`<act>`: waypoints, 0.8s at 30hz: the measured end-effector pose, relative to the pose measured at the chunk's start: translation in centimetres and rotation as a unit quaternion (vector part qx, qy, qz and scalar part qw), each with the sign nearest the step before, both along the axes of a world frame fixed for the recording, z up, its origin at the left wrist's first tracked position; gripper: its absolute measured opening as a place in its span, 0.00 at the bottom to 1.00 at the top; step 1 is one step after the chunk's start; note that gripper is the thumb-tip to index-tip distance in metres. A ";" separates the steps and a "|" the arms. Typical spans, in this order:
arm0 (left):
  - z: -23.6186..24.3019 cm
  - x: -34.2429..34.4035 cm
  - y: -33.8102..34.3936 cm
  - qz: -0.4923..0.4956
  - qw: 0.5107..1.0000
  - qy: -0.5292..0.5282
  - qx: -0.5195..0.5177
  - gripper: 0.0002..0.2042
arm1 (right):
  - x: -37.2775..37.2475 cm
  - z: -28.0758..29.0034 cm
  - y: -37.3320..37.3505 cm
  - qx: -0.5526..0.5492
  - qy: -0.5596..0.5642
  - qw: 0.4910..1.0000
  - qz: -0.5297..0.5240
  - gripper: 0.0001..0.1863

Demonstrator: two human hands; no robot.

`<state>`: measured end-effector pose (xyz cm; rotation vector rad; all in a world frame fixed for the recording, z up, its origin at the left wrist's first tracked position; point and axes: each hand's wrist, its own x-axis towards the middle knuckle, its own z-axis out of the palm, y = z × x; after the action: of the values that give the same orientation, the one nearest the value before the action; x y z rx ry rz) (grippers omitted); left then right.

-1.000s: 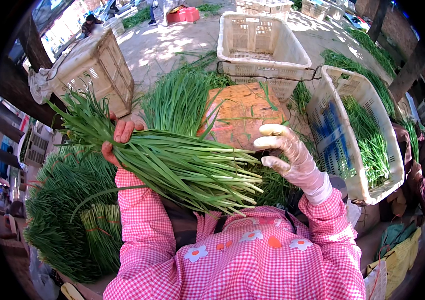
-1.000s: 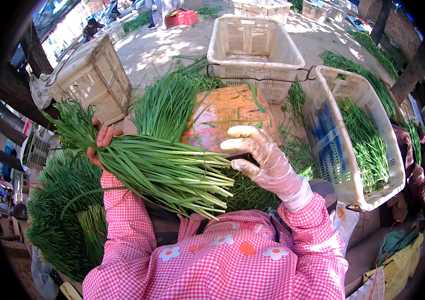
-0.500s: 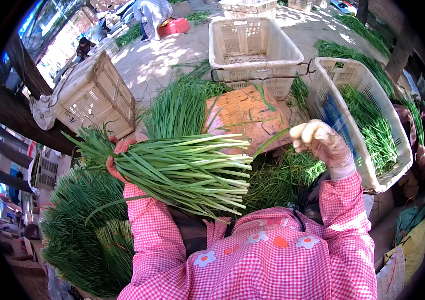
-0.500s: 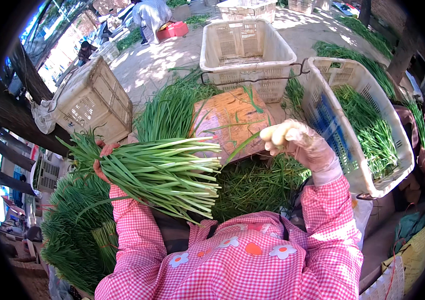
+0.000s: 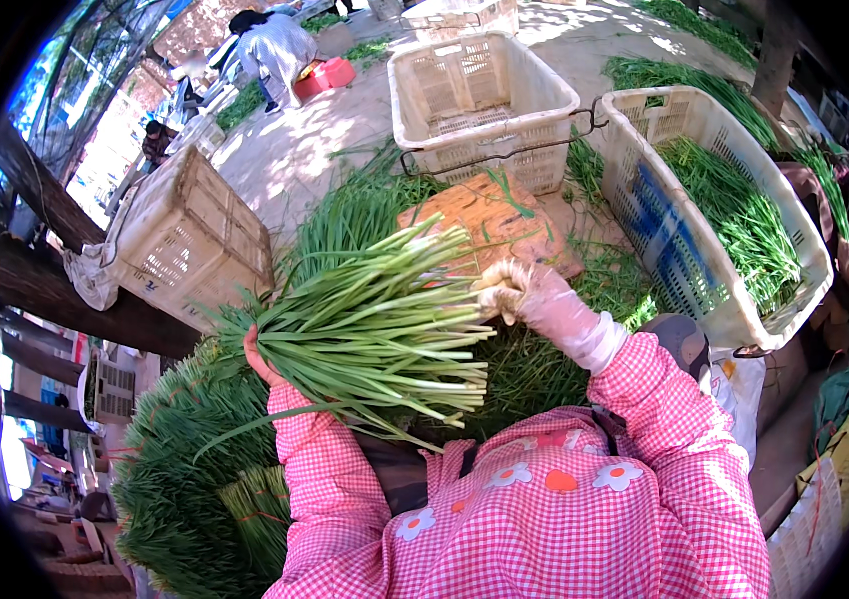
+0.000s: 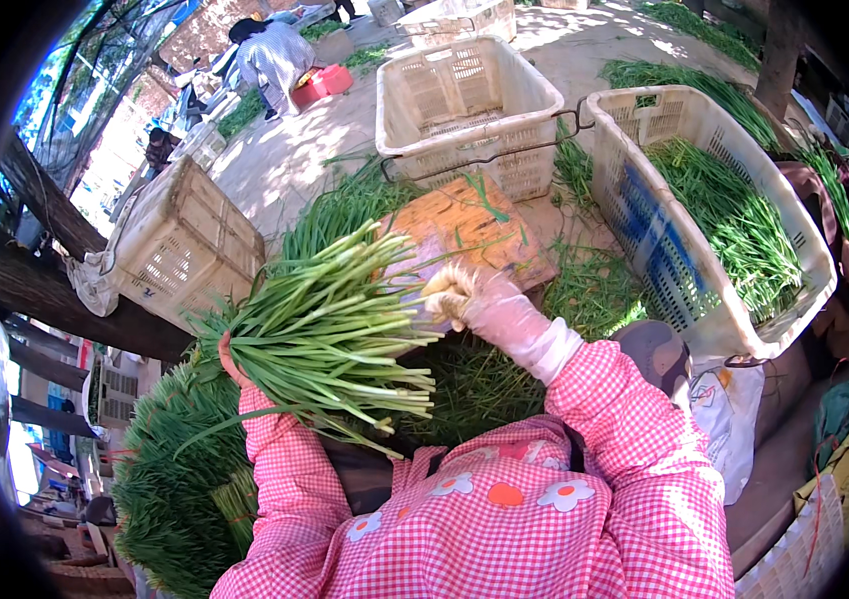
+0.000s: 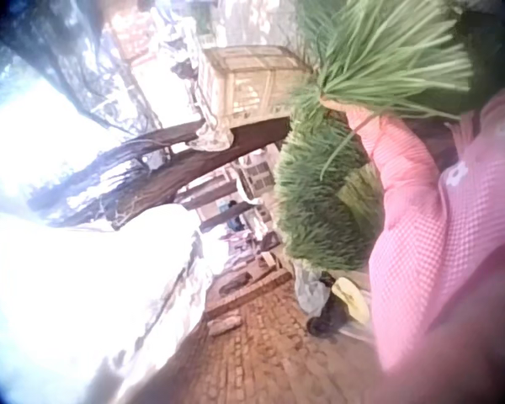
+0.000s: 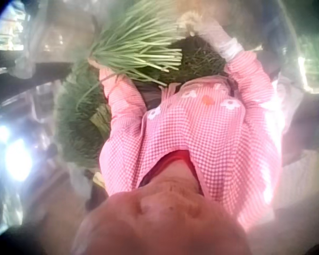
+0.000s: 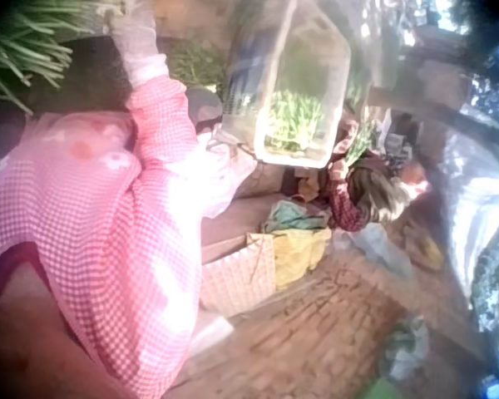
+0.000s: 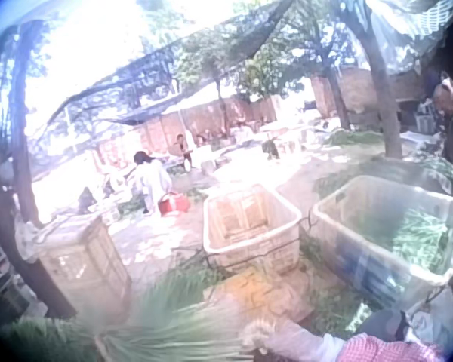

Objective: The person trims the roots and removes outer leaves from bunches of green leeks by hand, placing the cleaned bunches on a low wooden bench.

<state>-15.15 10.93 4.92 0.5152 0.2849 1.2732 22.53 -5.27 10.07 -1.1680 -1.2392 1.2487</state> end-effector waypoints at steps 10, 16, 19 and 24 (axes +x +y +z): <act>0.8 1.8 -1.4 0.218 0.959 0.129 -0.130 0.17 | 4.7 -0.9 0.7 0.041 0.013 0.980 -0.193 0.07; 0.7 1.4 -1.8 0.039 0.994 0.010 -0.101 0.14 | 1.8 0.2 1.1 0.067 0.033 0.995 -0.059 0.15; 0.8 1.8 -1.6 -0.072 0.996 -0.026 -0.051 0.14 | 0.3 -0.4 1.3 0.083 0.136 0.987 0.022 0.24; 2.3 2.5 -1.9 -0.006 0.994 0.078 -0.080 0.21 | 1.1 -0.1 1.2 0.033 0.066 0.994 -0.075 0.10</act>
<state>-12.64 9.05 7.17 0.4787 0.5109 1.1884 23.60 -4.04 9.97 -1.0914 -1.0669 1.1461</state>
